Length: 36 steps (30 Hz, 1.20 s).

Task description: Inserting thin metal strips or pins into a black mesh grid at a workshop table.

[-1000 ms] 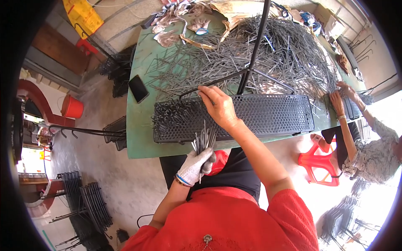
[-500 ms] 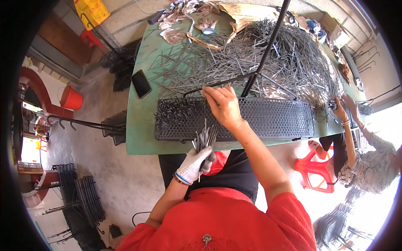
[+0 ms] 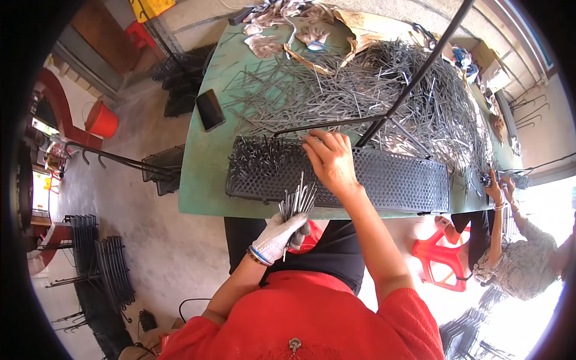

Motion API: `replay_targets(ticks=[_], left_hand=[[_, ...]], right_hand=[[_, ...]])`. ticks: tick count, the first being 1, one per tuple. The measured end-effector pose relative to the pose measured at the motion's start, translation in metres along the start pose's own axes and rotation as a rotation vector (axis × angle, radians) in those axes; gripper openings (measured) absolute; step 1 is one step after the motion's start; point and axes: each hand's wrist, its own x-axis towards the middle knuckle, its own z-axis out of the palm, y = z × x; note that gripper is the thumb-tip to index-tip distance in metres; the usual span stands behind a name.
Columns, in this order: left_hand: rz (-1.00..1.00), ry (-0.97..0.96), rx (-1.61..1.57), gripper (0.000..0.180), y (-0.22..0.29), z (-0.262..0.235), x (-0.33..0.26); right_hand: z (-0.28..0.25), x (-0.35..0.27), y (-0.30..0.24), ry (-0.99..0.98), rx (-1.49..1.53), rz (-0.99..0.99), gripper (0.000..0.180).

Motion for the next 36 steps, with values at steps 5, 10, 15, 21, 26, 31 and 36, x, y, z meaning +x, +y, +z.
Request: replay_targets(ticks=[5, 10, 15, 21, 26, 31, 36], left_hand=[[0.07, -0.069, 0.018, 0.021, 0.006, 0.001, -0.006], [0.16, -0.089, 0.078, 0.02, 0.01, 0.007, -0.007], [0.13, -0.077, 0.098, 0.021, 0.001, 0.001, -0.003], [-0.063, -0.011, -0.069, 0.023, -0.006, 0.002, -0.001], [-0.089, -0.021, -0.13, 0.023, 0.001, 0.006, -0.006], [-0.074, -0.008, -0.126, 0.022, -0.001, 0.004, -0.008], [-0.072, -0.035, -0.14, 0.022, -0.003, 0.003, -0.006]], right_hand=[[-0.024, -0.006, -0.016, -0.05, 0.209, 0.21, 0.015], [-0.032, -0.02, -0.019, -0.376, 0.464, 0.273, 0.019], [-0.039, -0.012, -0.023, -0.353, 0.664, 0.706, 0.018], [-0.016, 0.004, -0.029, 0.085, 0.543, 0.546, 0.019], [0.009, 0.001, -0.019, 0.16, 0.403, 0.397, 0.022], [0.023, 0.0, -0.018, 0.184, 0.364, 0.331, 0.02], [0.029, -0.004, -0.016, 0.17, 0.282, 0.259, 0.019]])
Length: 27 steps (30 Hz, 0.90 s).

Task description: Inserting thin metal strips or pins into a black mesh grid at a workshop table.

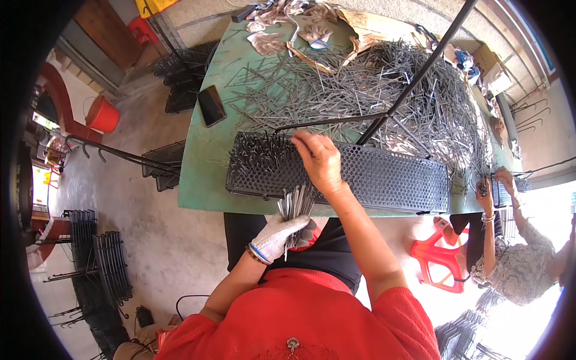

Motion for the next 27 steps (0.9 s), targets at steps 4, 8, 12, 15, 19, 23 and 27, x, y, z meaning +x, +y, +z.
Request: replay_targets(ticks=[4, 8, 12, 15, 19, 23, 27], left_hand=[[0.01, -0.006, 0.008, 0.023, 0.002, 0.001, -0.001], [0.028, -0.009, 0.021, 0.023, 0.0, -0.002, 0.0], [0.072, -0.02, 0.014, 0.027, 0.001, -0.001, 0.0], [0.08, -0.014, 0.021, 0.027, 0.002, 0.0, 0.0], [0.046, -0.021, 0.028, 0.027, 0.001, -0.002, 0.0], [0.062, -0.044, -0.01, 0.027, -0.003, -0.002, 0.0], [0.104, -0.016, -0.061, 0.025, -0.001, 0.0, -0.001]], right_hand=[[-0.005, 0.001, -0.003, -0.151, -0.166, -0.223, 0.02], [-0.015, 0.005, -0.01, -0.275, -0.252, -0.227, 0.02], [-0.014, 0.006, -0.012, -0.296, -0.233, -0.324, 0.023], [-0.015, 0.006, -0.012, -0.279, -0.281, -0.311, 0.022], [-0.016, 0.011, -0.013, -0.333, -0.275, -0.329, 0.021], [-0.015, 0.011, -0.013, -0.354, -0.343, -0.333, 0.02], [-0.021, 0.01, -0.023, -0.315, -0.281, -0.291, 0.02]])
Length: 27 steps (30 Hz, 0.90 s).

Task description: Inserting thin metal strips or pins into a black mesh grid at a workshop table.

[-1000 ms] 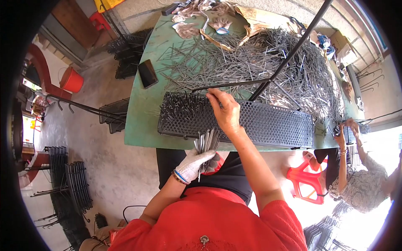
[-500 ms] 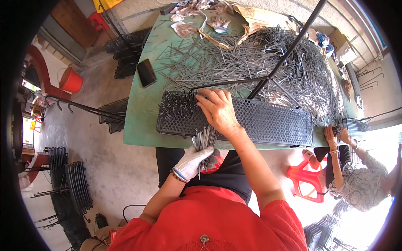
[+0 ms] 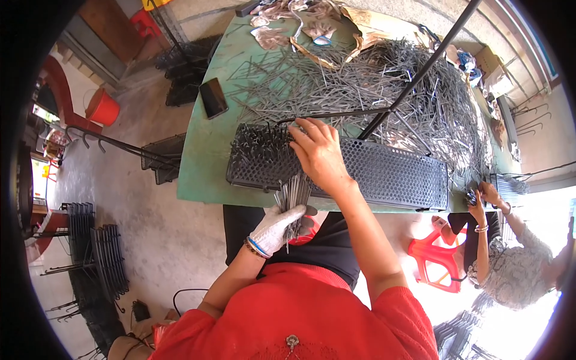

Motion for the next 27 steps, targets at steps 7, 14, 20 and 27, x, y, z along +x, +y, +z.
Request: replay_targets(ticks=[7, 14, 20, 27], left_hand=[[0.101, -0.057, -0.041, 0.022, 0.005, -0.002, -0.002], [0.086, -0.038, -0.011, 0.021, 0.003, 0.002, 0.001], [0.108, 0.024, -0.011, 0.025, -0.006, 0.0, 0.001], [0.139, 0.038, 0.015, 0.023, -0.008, -0.003, 0.002]], right_hand=[[-0.02, -0.031, -0.013, -0.09, 0.356, 0.392, 0.019], [-0.014, -0.045, -0.007, -0.151, 0.737, 0.759, 0.021], [-0.011, -0.049, -0.002, -0.202, 0.561, 0.759, 0.023], [-0.011, -0.052, -0.007, -0.119, 0.397, 0.685, 0.026]])
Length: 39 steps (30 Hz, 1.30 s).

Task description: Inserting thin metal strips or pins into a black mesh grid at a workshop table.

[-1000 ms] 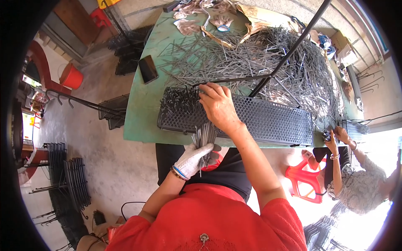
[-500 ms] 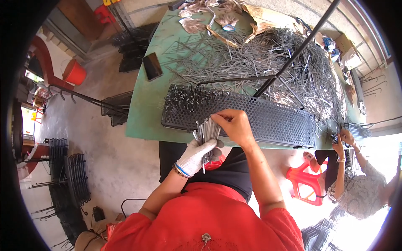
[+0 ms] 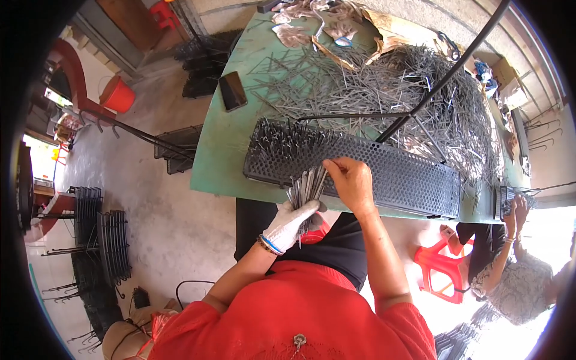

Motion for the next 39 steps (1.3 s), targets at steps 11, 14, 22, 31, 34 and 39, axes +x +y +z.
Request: replay_targets(ticks=[11, 14, 22, 31, 34, 39], left_hand=[[-0.016, 0.06, 0.05, 0.018, -0.007, -0.006, 0.001], [-0.036, 0.059, 0.056, 0.018, -0.007, -0.006, 0.001], [-0.036, 0.071, 0.057, 0.019, -0.006, -0.002, 0.0], [-0.094, 0.027, 0.043, 0.017, -0.004, -0.006, 0.001], [-0.1, 0.02, 0.031, 0.017, -0.001, -0.004, -0.001], [-0.101, 0.041, 0.03, 0.018, -0.001, -0.003, -0.001]], right_hand=[[-0.018, 0.022, -0.011, 0.206, 0.412, 0.008, 0.024], [-0.015, 0.034, -0.014, 0.249, 0.35, -0.069, 0.021], [-0.004, 0.052, -0.005, 0.275, 0.036, -0.389, 0.011], [-0.008, 0.052, -0.007, 0.209, 0.017, -0.458, 0.009], [-0.01, 0.052, -0.006, 0.205, 0.015, -0.516, 0.009], [-0.013, 0.054, -0.001, 0.125, 0.079, -0.462, 0.01]])
